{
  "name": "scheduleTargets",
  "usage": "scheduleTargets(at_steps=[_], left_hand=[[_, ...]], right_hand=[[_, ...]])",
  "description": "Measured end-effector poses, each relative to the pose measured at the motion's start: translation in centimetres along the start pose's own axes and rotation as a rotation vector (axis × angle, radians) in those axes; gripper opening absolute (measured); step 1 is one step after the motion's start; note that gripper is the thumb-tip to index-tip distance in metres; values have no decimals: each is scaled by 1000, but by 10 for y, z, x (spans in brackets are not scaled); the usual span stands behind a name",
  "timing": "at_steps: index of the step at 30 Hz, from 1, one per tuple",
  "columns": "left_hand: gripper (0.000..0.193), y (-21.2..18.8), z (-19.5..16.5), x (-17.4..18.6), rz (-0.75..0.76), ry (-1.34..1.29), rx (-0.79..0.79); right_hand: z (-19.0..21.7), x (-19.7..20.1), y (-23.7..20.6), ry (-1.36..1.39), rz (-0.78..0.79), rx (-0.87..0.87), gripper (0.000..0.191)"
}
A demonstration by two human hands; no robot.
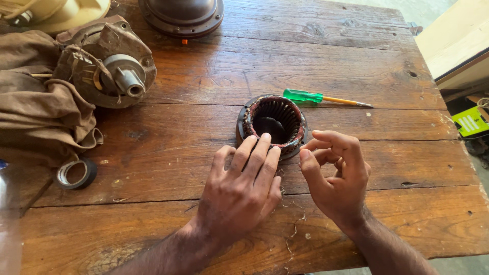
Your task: The person removes old wire windings from an electric motor stator on a wooden workbench. They pry at the winding with a screwdriver, pull strands of wire out by hand, and work the loosened wire free from the slots around the stator.
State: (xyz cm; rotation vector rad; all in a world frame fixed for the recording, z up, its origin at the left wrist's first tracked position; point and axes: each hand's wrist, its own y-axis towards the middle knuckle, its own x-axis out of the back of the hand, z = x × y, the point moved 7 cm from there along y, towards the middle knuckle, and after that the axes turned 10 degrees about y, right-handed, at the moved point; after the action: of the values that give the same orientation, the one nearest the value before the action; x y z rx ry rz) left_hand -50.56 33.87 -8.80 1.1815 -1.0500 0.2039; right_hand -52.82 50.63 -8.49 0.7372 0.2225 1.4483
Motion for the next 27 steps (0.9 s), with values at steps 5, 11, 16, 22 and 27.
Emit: scheduleTargets(at_steps=[5,11,16,22,27], left_hand=[[26,11,9,8,-119,-43,41],[20,22,17,5,-143,-126,63],[24,17,17,11,-198,-109,31],[29,11,16,9,-187,-110,-6],[30,9,13,11,-159,-121,13]], right_hand=[[-2,-3,0,-10,22,3,36],[-1,-6,1,-9,31,4,35],[2,-3,2,1,4,15,35],[1,-2,3,-15,7,19,35],[-1,-3,1,-28,14,10,35]])
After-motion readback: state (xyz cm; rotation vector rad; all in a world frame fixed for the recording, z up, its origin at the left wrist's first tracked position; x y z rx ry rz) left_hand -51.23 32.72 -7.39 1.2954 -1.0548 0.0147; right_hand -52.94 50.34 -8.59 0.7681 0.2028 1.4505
